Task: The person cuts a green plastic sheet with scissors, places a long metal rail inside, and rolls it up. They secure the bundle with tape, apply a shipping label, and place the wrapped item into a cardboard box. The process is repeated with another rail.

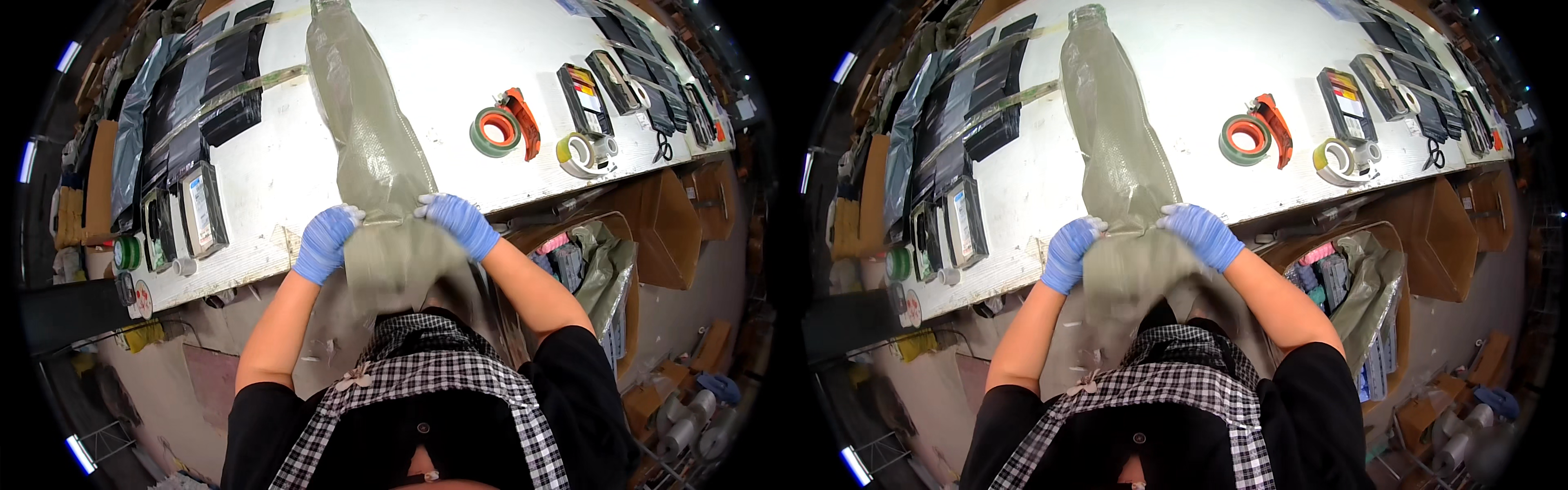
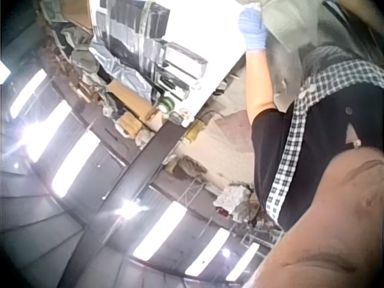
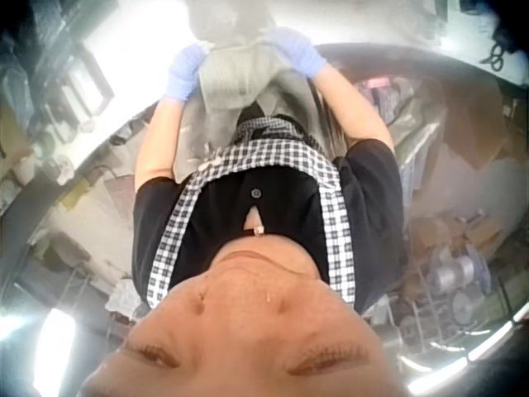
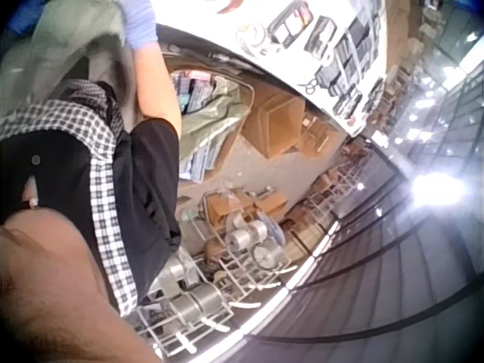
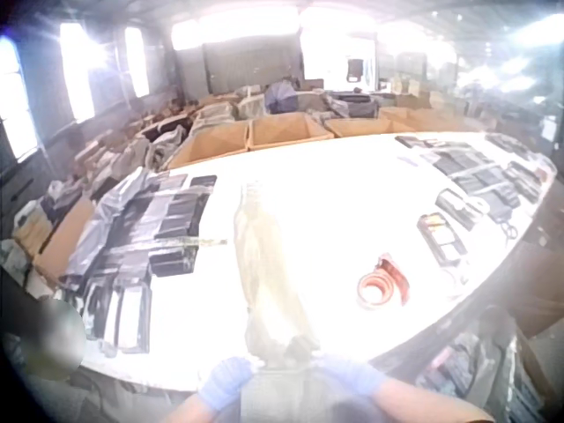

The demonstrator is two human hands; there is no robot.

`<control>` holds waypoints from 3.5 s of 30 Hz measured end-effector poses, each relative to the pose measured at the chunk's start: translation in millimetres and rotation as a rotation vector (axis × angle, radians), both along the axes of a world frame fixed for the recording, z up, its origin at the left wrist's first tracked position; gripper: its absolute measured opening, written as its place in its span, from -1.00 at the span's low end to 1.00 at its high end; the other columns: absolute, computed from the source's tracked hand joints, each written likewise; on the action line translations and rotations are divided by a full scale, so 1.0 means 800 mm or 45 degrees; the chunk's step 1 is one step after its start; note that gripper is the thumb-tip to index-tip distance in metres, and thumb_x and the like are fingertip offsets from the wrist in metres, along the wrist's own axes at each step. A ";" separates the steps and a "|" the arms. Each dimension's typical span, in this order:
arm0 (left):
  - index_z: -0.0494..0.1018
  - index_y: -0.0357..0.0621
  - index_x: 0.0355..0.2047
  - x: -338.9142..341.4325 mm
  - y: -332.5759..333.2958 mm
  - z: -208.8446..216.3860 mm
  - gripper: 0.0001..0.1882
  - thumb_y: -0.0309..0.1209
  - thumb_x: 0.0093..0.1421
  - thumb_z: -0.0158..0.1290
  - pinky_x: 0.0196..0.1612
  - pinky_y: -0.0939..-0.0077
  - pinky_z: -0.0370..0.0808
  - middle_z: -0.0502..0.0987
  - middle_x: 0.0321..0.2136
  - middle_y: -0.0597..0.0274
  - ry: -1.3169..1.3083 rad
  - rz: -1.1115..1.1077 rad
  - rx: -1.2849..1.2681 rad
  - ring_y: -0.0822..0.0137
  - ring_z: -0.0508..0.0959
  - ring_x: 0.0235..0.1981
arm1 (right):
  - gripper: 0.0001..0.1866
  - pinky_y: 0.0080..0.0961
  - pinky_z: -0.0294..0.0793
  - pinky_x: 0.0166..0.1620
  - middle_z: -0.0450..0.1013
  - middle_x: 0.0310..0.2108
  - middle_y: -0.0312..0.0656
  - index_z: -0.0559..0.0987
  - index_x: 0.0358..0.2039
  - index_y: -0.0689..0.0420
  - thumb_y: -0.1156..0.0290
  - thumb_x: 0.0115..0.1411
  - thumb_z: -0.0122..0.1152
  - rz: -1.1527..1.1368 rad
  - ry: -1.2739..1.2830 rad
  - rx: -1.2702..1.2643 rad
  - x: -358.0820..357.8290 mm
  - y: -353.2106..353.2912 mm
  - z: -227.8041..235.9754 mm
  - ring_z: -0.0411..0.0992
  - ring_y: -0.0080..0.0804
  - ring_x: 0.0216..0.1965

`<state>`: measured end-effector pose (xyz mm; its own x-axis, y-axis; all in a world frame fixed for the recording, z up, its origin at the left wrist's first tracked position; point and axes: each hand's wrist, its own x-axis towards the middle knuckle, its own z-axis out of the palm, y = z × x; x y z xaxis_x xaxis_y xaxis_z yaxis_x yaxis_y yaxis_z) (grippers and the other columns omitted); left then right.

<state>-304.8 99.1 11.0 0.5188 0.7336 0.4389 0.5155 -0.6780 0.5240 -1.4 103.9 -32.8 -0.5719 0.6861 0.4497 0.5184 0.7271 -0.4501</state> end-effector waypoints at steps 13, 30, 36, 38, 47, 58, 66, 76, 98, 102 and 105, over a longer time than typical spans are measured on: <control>0.47 -0.26 -0.28 0.045 -0.109 0.028 -0.75 -0.29 0.31 0.00 -0.29 0.40 0.42 0.50 -0.48 0.18 -0.506 0.893 -0.772 0.30 0.48 -0.41 | -0.67 -0.46 0.44 -0.21 0.50 -0.39 -0.19 0.55 -0.22 0.22 0.20 0.21 0.25 -0.932 0.775 -0.854 -0.052 -0.098 0.066 0.45 -0.40 -0.32; 0.42 -0.28 -0.22 0.011 -0.135 -0.034 -0.80 -0.36 0.33 -0.02 -0.22 0.51 0.39 0.42 -0.41 0.26 -0.310 1.067 -0.908 0.41 0.38 -0.36 | -0.74 -0.46 0.39 -0.30 0.42 -0.48 -0.21 0.46 -0.33 0.22 0.25 0.32 0.08 -1.013 0.752 -1.431 -0.094 -0.101 0.034 0.28 -0.47 -0.43; 0.37 -0.20 -0.13 0.028 -0.129 0.046 -0.84 -0.56 0.27 -0.03 -0.31 0.70 0.32 0.37 -0.45 0.40 -0.969 0.991 -0.929 0.59 0.30 -0.42 | -0.83 -0.60 0.43 -0.29 0.39 -0.40 -0.28 0.34 -0.18 0.11 0.55 0.25 0.10 -0.994 1.169 -1.041 -0.058 -0.102 0.006 0.36 -0.59 -0.39; 0.40 -0.17 -0.10 0.020 -0.131 0.042 -0.80 -0.57 0.26 -0.03 -0.35 0.75 0.28 0.33 -0.49 0.47 -0.791 0.894 -0.667 0.63 0.24 -0.48 | -0.79 -0.72 0.33 -0.48 0.33 -0.46 -0.33 0.26 -0.22 0.03 0.59 0.25 0.06 -0.951 1.432 -1.060 -0.051 -0.101 0.029 0.28 -0.71 -0.51; 0.47 -0.08 0.06 0.000 -0.146 0.080 -0.43 -0.57 -0.02 0.25 -0.33 0.61 0.37 0.47 -0.31 0.44 -0.325 0.639 -0.846 0.56 0.33 -0.43 | -0.61 -0.65 0.36 -0.02 0.30 0.04 -0.11 0.23 -0.09 -0.07 0.54 0.19 0.20 -0.230 1.757 -1.105 -0.005 -0.150 0.051 0.27 -0.67 -0.26; 0.57 -0.02 -0.20 -0.007 -0.175 0.105 -0.58 -0.58 -0.15 0.29 -0.36 0.31 0.40 0.39 -0.52 0.23 0.211 0.432 -0.257 0.19 0.42 -0.45 | -0.30 -0.45 0.47 -0.13 0.33 -0.42 -0.31 0.45 0.15 0.01 0.49 -0.07 0.44 -0.234 0.342 -0.737 -0.005 -0.168 0.097 0.35 -0.40 -0.32; 0.57 -0.01 -0.37 -0.002 -0.185 0.098 -0.68 -0.61 -0.19 0.26 -0.33 0.33 0.39 0.40 -0.51 0.26 0.084 0.335 -0.116 0.19 0.42 -0.42 | 0.09 -0.26 0.19 0.28 0.20 0.19 -0.08 0.14 0.34 0.02 0.30 -0.20 0.56 -0.274 0.535 -0.537 -0.001 -0.160 0.095 0.16 -0.12 0.21; 0.56 0.06 -0.41 -0.006 -0.185 0.109 -0.77 -0.50 -0.12 0.27 -0.15 0.19 0.42 0.51 -0.39 0.26 0.179 0.379 -0.104 0.11 0.50 -0.25 | -0.34 -0.37 0.40 0.00 0.43 -0.11 -0.11 0.53 0.07 0.03 0.36 -0.13 0.49 -0.308 0.167 -0.902 0.012 -0.174 0.088 0.43 -0.23 -0.11; 0.33 -0.23 -0.22 0.065 -0.134 -0.025 -0.82 -0.36 0.37 -0.13 -0.20 0.46 0.35 0.38 -0.39 0.20 -0.640 1.062 -1.066 0.36 0.30 -0.35 | -0.78 -0.24 0.44 -0.20 0.44 -0.40 0.06 0.52 -0.34 0.15 0.25 0.26 0.11 -1.005 0.649 -1.173 -0.088 -0.124 0.026 0.43 -0.02 -0.35; 0.33 -0.16 -0.16 0.048 -0.176 -0.039 -0.85 -0.41 0.29 -0.03 -0.19 0.43 0.37 0.40 -0.36 0.18 -0.295 1.089 -1.244 0.31 0.37 -0.34 | -0.77 -0.20 0.45 -0.21 0.43 -0.38 0.02 0.50 -0.37 0.14 0.23 0.24 0.12 -0.959 0.513 -0.906 -0.085 -0.156 0.048 0.43 0.02 -0.33; 0.39 -0.11 -0.23 0.069 -0.154 0.008 -0.79 -0.49 0.13 0.12 -0.22 0.36 0.41 0.44 -0.42 0.18 0.144 1.160 0.117 0.22 0.45 -0.36 | -0.79 -0.23 0.46 -0.22 0.41 -0.35 -0.03 0.49 -0.38 0.13 0.25 0.21 0.17 -0.895 0.512 -0.904 -0.086 -0.153 0.045 0.43 -0.06 -0.33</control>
